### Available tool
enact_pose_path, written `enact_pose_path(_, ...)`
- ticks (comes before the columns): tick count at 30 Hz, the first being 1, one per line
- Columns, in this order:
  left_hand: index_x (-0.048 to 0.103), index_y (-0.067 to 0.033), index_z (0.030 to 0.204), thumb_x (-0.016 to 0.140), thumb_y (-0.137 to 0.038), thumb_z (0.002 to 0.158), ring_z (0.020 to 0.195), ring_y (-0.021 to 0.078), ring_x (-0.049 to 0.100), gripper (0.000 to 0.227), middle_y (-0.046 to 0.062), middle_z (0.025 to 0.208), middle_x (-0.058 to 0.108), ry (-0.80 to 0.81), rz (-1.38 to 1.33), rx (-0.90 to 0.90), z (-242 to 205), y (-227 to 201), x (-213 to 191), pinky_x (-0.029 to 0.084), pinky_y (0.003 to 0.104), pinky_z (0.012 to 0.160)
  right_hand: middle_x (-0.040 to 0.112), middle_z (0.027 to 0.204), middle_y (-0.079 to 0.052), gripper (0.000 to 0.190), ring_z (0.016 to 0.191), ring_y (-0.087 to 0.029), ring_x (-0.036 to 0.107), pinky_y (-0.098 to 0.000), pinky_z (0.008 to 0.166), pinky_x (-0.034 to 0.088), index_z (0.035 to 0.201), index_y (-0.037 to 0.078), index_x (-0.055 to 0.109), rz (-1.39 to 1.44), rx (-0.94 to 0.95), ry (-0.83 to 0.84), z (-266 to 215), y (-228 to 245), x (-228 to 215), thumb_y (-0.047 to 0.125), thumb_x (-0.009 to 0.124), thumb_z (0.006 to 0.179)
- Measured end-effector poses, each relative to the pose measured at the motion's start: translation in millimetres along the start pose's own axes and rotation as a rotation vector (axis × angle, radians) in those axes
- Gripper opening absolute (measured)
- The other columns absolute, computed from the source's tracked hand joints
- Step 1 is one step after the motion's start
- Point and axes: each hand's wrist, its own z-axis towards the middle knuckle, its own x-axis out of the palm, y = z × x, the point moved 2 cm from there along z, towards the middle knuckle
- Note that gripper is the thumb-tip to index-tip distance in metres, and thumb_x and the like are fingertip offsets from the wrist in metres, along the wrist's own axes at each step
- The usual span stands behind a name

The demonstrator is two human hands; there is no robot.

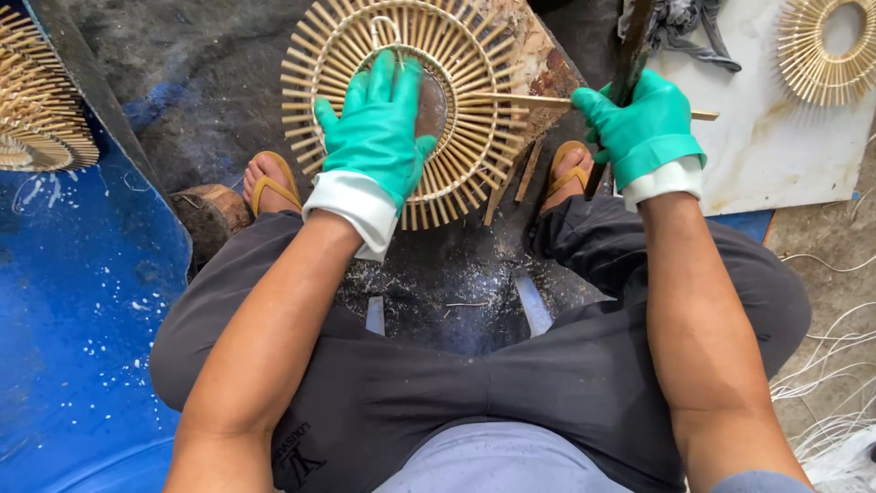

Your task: Assembling and smoothing circular wooden furniture components using a file and metal rod.

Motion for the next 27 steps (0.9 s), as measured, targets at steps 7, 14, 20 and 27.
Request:
enact_pose_path(7,0.031,-0.0118,0.156,0.082,-0.045,0.084,0.151,0.0364,0.027,0.094,0.013,0.166,0.026,-0.010,0.039,0.002,4,6,8,0.024,0.073,0.113,0.066,0.073,-0.004,0.032,0.055,-0.013,0.060,-0.0303,0.045,0.050,0.098,0.000,0.064,0.027,0.043,0.025,6,-15,16,0.025,0.083,0.096)
enact_pose_path(14,0.038,-0.0062,0.152,0.085,-0.046,0.081,0.143,0.0402,0.035,0.094,0.017,0.160,0.033,-0.137,0.059,0.052,2,4,13,0.031,0.069,0.108,0.067,0.077,-0.004,0.031,0.056,-0.014,0.065,-0.0296,0.042,0.049,0.103,0.002,0.063,0.040,0.076,0.053,-25,19,4,0.028,0.078,0.097)
enact_pose_path(20,0.040,0.0038,0.148,0.084,-0.052,0.081,0.128,0.0419,0.046,0.097,0.024,0.150,0.041,-0.220,0.041,-0.057,5,-9,10,0.042,0.062,0.101,0.070,0.074,-0.006,0.052,0.046,-0.016,0.063,-0.0251,0.035,0.041,0.104,0.002,0.069,0.434,0.244,0.400,-124,35,-14,0.051,0.049,0.102)
enact_pose_path(27,0.042,0.0025,0.145,0.084,-0.051,0.081,0.127,0.0409,0.048,0.093,0.022,0.149,0.043,-0.278,0.043,-0.040,7,-6,14,0.043,0.062,0.098,0.068,0.073,-0.007,0.059,0.045,-0.016,0.060,-0.0272,0.040,0.049,0.106,-0.003,0.070,0.728,0.491,0.622,-175,-4,41,0.050,0.045,0.104)
